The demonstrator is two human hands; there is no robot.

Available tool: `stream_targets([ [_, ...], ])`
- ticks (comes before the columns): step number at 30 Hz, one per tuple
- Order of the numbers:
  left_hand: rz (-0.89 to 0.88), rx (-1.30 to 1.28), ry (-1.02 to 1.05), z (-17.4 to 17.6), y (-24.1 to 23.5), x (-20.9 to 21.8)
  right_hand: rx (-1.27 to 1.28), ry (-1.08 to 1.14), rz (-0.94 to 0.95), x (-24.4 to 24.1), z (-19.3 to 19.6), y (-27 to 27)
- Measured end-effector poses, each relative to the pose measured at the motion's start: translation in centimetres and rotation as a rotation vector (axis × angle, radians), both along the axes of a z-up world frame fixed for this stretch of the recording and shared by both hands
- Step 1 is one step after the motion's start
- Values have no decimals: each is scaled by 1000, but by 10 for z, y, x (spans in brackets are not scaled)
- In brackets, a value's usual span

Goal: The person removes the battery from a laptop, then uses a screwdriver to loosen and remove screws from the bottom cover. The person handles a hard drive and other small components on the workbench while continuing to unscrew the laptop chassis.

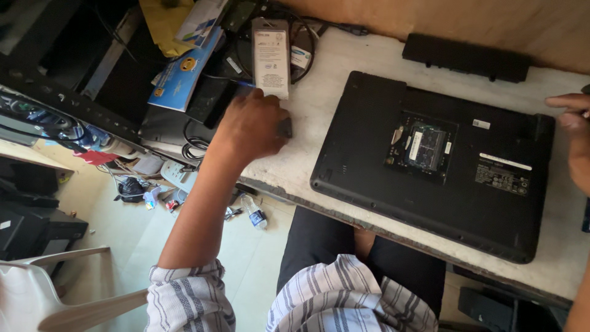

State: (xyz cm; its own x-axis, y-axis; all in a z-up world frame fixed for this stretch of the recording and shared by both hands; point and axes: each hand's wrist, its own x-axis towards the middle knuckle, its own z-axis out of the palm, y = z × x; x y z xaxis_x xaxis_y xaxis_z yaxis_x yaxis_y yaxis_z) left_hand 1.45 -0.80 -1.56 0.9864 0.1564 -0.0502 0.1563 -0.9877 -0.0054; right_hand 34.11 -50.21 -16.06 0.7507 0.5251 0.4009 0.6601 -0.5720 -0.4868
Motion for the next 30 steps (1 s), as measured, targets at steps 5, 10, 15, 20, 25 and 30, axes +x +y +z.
stream_targets([
  [5, -56, 23, -113, 13, -7, -2, 30, -120, -22, -33, 30, 6],
  [10, -270, -185, -414, 34, -36, 14, 153, -117, -131, -32, 56, -8],
  [15, -547, -293, -598, 42, -80, 69, 164, -212, -141, -69, 106, 3],
  [20, -762, -458, -668, 26, -97, 118, 23, -332, 7, -127, 153, 36],
  [25, -696, -499, -578, 3, -85, 124, 447, -192, 344, -140, 162, 58],
  [30, -635, -507, -560, 2, -86, 121, 420, -112, 236, -139, 161, 49],
])
